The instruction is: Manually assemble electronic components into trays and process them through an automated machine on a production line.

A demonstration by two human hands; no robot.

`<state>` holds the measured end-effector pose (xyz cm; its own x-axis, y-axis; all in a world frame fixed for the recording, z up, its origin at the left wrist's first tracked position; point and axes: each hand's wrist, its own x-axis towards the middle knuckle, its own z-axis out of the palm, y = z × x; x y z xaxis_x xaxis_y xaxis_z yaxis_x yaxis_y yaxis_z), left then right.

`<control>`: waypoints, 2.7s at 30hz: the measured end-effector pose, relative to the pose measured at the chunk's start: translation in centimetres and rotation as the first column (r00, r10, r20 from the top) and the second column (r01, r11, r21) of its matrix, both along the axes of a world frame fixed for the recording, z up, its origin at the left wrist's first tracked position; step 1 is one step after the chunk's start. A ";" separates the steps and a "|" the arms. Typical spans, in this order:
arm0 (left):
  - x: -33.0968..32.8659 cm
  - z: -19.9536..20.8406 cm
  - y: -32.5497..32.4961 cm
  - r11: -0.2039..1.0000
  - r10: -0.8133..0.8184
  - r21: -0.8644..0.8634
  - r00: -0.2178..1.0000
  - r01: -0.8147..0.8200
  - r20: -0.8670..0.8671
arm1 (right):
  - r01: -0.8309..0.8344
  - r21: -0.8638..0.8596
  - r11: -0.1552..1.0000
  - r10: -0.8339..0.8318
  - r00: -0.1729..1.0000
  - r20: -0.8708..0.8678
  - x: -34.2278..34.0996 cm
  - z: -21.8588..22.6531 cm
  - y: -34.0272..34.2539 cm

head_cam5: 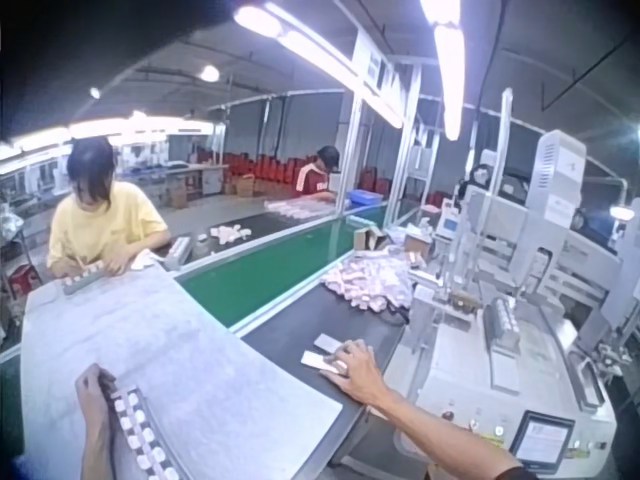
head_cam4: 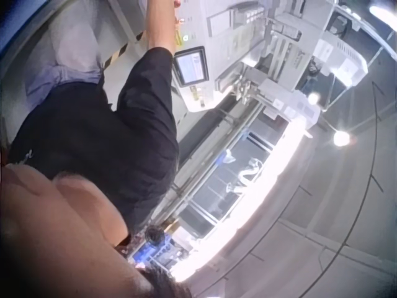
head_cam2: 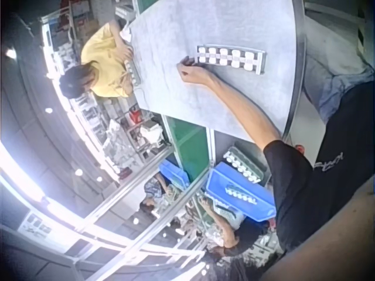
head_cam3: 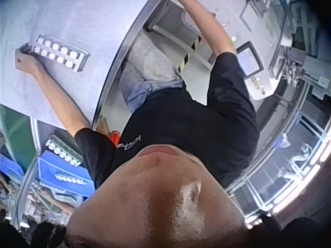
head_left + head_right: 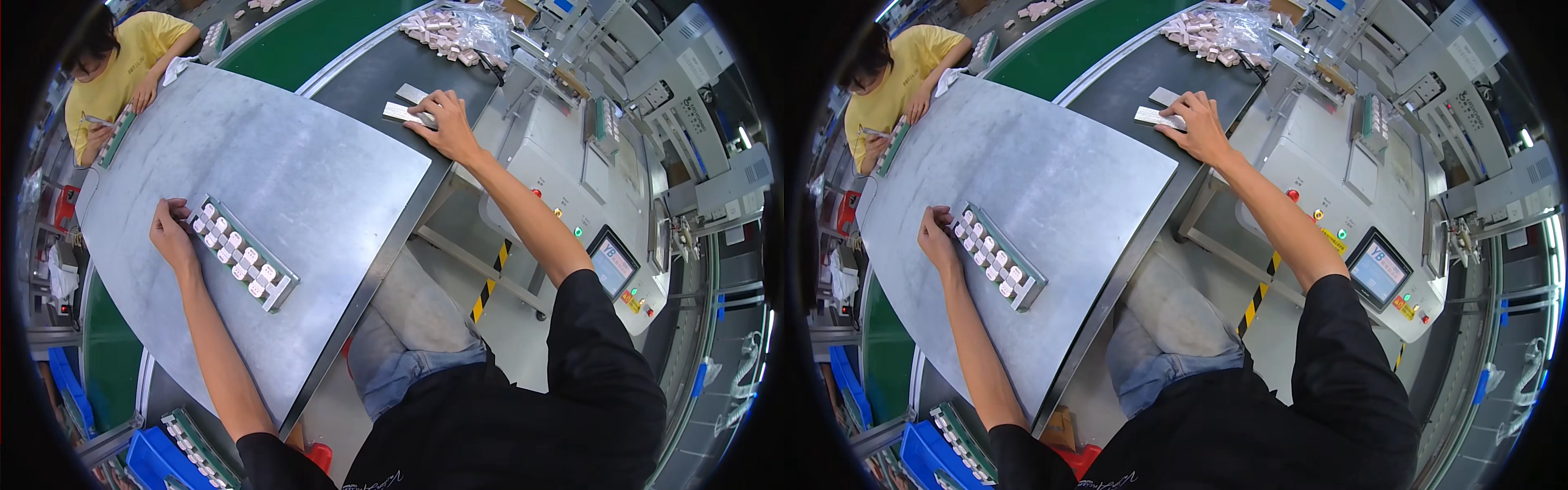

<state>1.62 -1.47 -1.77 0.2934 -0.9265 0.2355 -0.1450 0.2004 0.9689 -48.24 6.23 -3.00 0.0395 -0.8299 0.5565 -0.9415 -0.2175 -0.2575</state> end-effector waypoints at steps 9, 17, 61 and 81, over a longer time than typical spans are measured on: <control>0.2 0.3 0.1 1.000 0.011 -0.011 1.000 -0.012 -0.007 | -0.094 0.103 0.990 0.115 0.968 -0.223 0.5 2.3 -0.5; -0.4 0.5 0.3 0.999 0.016 0.032 0.999 -0.014 -0.045 | 0.016 0.293 0.956 0.077 0.950 -0.302 2.4 4.4 -0.1; -0.3 0.4 0.3 1.000 0.017 -0.017 0.999 -0.016 0.041 | 0.257 0.291 0.921 -0.250 0.966 -0.061 1.2 1.6 -2.3; -0.3 0.3 0.0 1.000 0.014 -0.019 0.999 -0.013 0.046 | 0.124 0.170 0.978 -0.120 0.992 -0.034 -0.8 -0.2 -1.2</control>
<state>1.28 -1.43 -1.42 0.2943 -0.9177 0.2667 -0.1922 0.2165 0.9572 -49.04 5.03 -3.15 -0.0564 -0.9123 0.4056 -0.9643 -0.0555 -0.2590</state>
